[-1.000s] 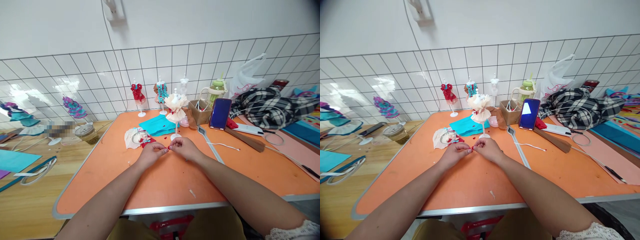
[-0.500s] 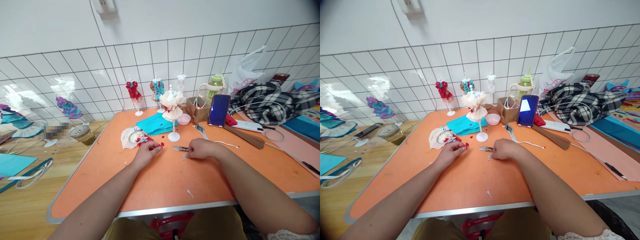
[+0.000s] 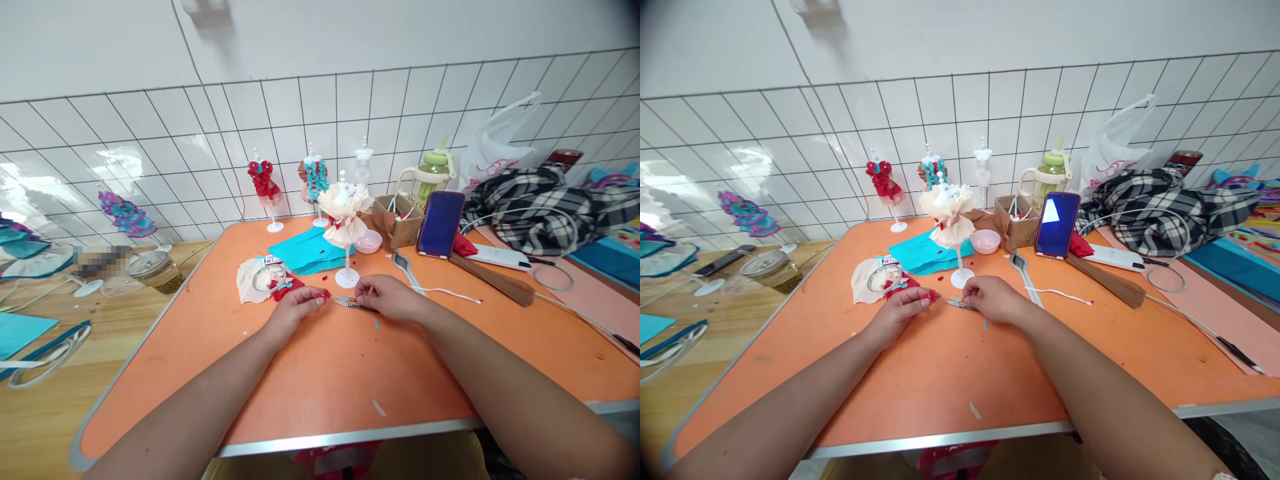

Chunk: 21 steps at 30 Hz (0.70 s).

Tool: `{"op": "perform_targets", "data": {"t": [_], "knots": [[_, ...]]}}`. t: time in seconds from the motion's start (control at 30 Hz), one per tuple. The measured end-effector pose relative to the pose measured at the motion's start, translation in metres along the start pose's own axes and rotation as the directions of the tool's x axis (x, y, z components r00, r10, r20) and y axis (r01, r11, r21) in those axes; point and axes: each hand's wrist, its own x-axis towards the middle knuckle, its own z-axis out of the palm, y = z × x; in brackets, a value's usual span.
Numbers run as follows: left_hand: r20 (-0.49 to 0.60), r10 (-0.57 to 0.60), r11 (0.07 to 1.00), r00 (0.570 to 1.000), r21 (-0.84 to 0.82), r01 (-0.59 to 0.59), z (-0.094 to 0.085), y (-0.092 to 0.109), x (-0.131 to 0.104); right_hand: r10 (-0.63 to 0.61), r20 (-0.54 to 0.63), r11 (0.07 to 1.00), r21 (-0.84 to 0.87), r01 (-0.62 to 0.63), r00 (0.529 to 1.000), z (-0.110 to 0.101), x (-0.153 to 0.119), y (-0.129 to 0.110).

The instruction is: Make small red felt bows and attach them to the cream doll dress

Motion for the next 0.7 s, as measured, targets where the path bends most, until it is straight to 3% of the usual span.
{"op": "perform_targets", "data": {"t": [0.1,0.23,0.3,0.43,0.7], "knots": [[0.097,-0.021,0.987,0.995,-0.157,0.036,-0.005,0.008,-0.009,-0.020,-0.036,0.999,0.033,0.021,0.999,-0.010,-0.002,0.004],[0.079,-0.047,0.977,0.996,-0.203,0.062,-0.004,0.009,-0.010,-0.185,0.156,0.974,-0.101,0.202,0.970,-0.025,-0.011,0.018],[0.074,-0.083,0.975,0.994,-0.201,0.097,-0.003,0.007,-0.009,-0.202,0.239,0.952,-0.178,0.248,0.950,-0.028,-0.014,0.025],[0.066,-0.100,0.980,0.993,-0.167,0.110,-0.003,0.002,-0.007,-0.099,0.311,0.921,-0.332,0.206,0.945,-0.023,-0.014,0.028],[0.151,-0.053,0.990,0.987,-0.119,0.072,-0.004,-0.002,-0.008,0.041,0.246,0.875,-0.477,0.084,0.968,-0.015,-0.015,0.017]]}}
